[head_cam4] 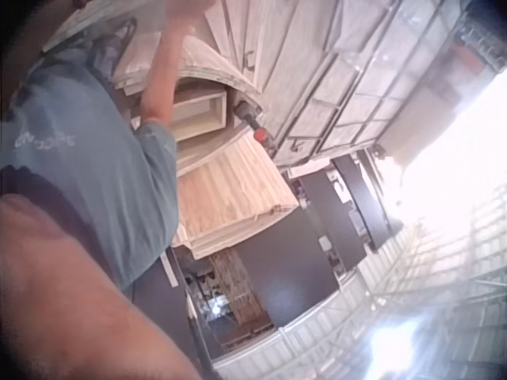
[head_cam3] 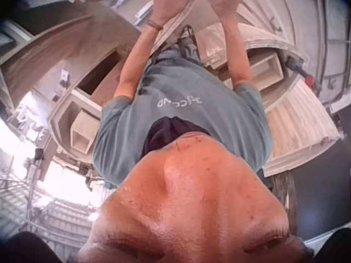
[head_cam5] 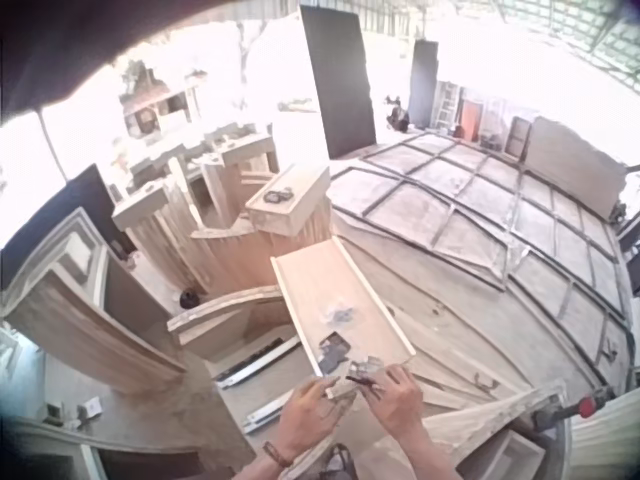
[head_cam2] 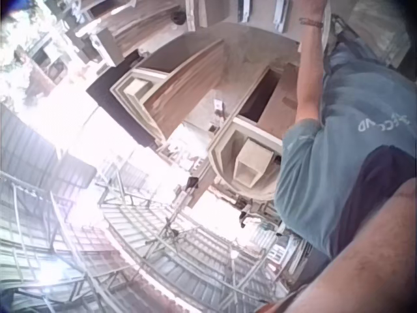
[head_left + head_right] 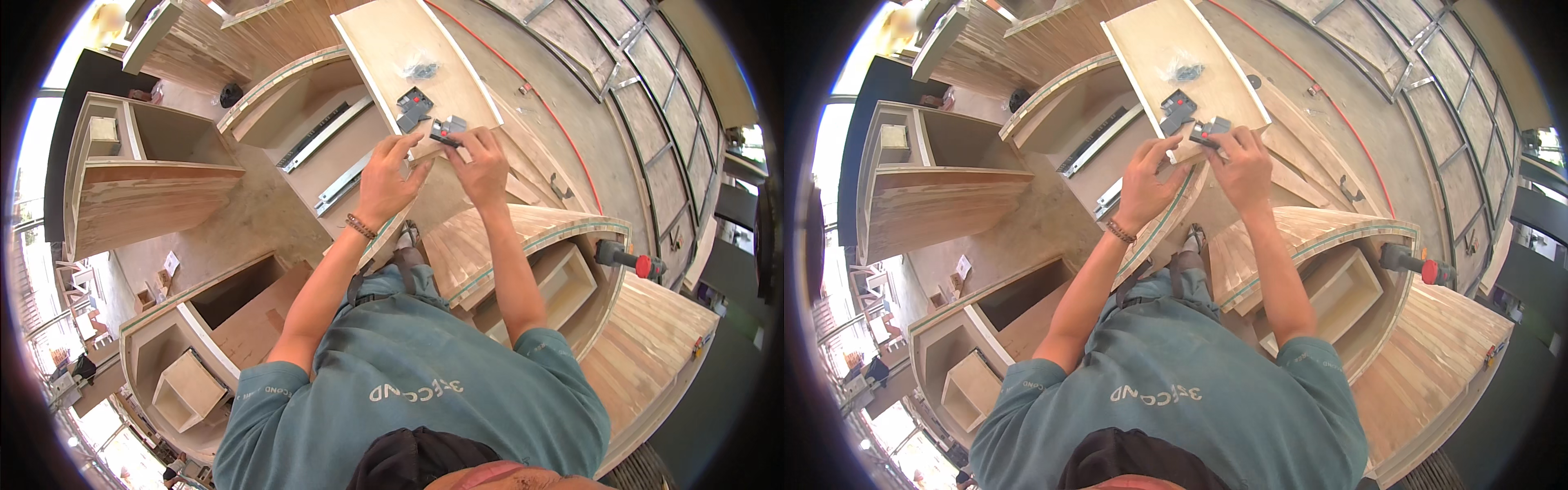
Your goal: The person uses a cordless drill to attach metal drawer slides to a wooden drawer front. They position the slides, insert screws, and drive them in with the drill. The person then places the drawer into a cabinet frame to test the fit.
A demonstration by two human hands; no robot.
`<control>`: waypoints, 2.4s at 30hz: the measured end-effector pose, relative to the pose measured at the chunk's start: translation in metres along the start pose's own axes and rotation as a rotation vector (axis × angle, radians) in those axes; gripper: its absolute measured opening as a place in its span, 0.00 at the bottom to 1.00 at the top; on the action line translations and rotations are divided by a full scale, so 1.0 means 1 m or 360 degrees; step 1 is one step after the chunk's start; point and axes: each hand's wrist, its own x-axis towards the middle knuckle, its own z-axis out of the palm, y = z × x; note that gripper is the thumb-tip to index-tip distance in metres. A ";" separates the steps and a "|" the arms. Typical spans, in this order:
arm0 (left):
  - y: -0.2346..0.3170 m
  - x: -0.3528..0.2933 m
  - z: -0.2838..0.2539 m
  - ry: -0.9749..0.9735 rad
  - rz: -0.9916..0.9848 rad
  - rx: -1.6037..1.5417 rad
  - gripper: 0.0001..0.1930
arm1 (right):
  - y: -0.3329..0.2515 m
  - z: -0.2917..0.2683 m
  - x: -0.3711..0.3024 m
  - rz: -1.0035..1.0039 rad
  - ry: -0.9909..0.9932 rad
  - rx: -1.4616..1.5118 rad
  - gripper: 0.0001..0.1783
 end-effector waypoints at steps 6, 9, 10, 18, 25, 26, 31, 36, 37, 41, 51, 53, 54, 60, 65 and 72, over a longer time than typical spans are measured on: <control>-0.010 0.025 0.013 0.0042 0.0253 0.0369 0.24 | 0.002 0.038 -0.008 0.0298 -0.0074 0.0371 0.11; -0.016 0.029 0.013 0.0053 0.0275 0.0516 0.24 | 0.001 0.028 0.001 0.0249 -0.0046 0.0244 0.12; -0.018 0.031 0.011 0.0067 0.0249 0.0524 0.24 | 0.001 0.020 0.005 0.0188 -0.0017 0.0113 0.13; -0.034 0.046 0.013 0.0139 0.0308 0.0771 0.21 | 0.037 -0.004 0.017 -0.0045 -0.0382 -0.0015 0.21; -0.034 0.056 0.014 0.0111 0.0213 0.0821 0.20 | 0.038 -0.005 0.016 0.0111 -0.0324 -0.0045 0.19; -0.034 0.055 0.016 0.0116 0.0206 0.0826 0.20 | 0.038 -0.006 0.013 0.0143 -0.0278 -0.0079 0.19; -0.033 0.046 0.021 0.0184 0.0208 0.0784 0.20 | 0.040 -0.006 0.004 0.0473 -0.0101 -0.0195 0.20; -0.032 0.044 0.023 0.0224 0.0223 0.0762 0.20 | 0.048 0.001 0.000 0.0383 0.0038 -0.0176 0.21; -0.031 0.043 0.023 0.0223 0.0224 0.0765 0.20 | 0.046 0.001 0.001 0.0353 0.0037 -0.0180 0.21; -0.034 0.040 0.025 0.0235 0.0184 0.0730 0.20 | 0.027 0.001 0.011 0.0489 -0.0089 -0.0008 0.21; -0.037 0.038 0.030 0.0233 0.0197 0.0735 0.21 | 0.058 0.004 0.046 -0.0274 -0.0345 -0.0411 0.25; -0.038 0.037 0.030 0.0249 0.0205 0.0723 0.21 | 0.061 0.001 0.050 -0.0232 -0.0557 -0.0423 0.26; -0.039 0.036 0.030 0.0257 0.0203 0.0722 0.21 | 0.055 -0.004 0.054 -0.0150 -0.0618 -0.0416 0.25; -0.040 0.035 0.032 0.0283 0.0212 0.0701 0.21 | 0.041 -0.017 0.054 0.0170 -0.0642 -0.0414 0.31; -0.039 0.036 0.032 0.0305 0.0228 0.0669 0.22 | 0.048 -0.011 0.040 0.0219 -0.0448 -0.0396 0.37; -0.036 0.047 0.024 0.0499 0.0037 0.0177 0.19 | 0.024 -0.011 0.024 0.0544 -0.0463 0.0113 0.31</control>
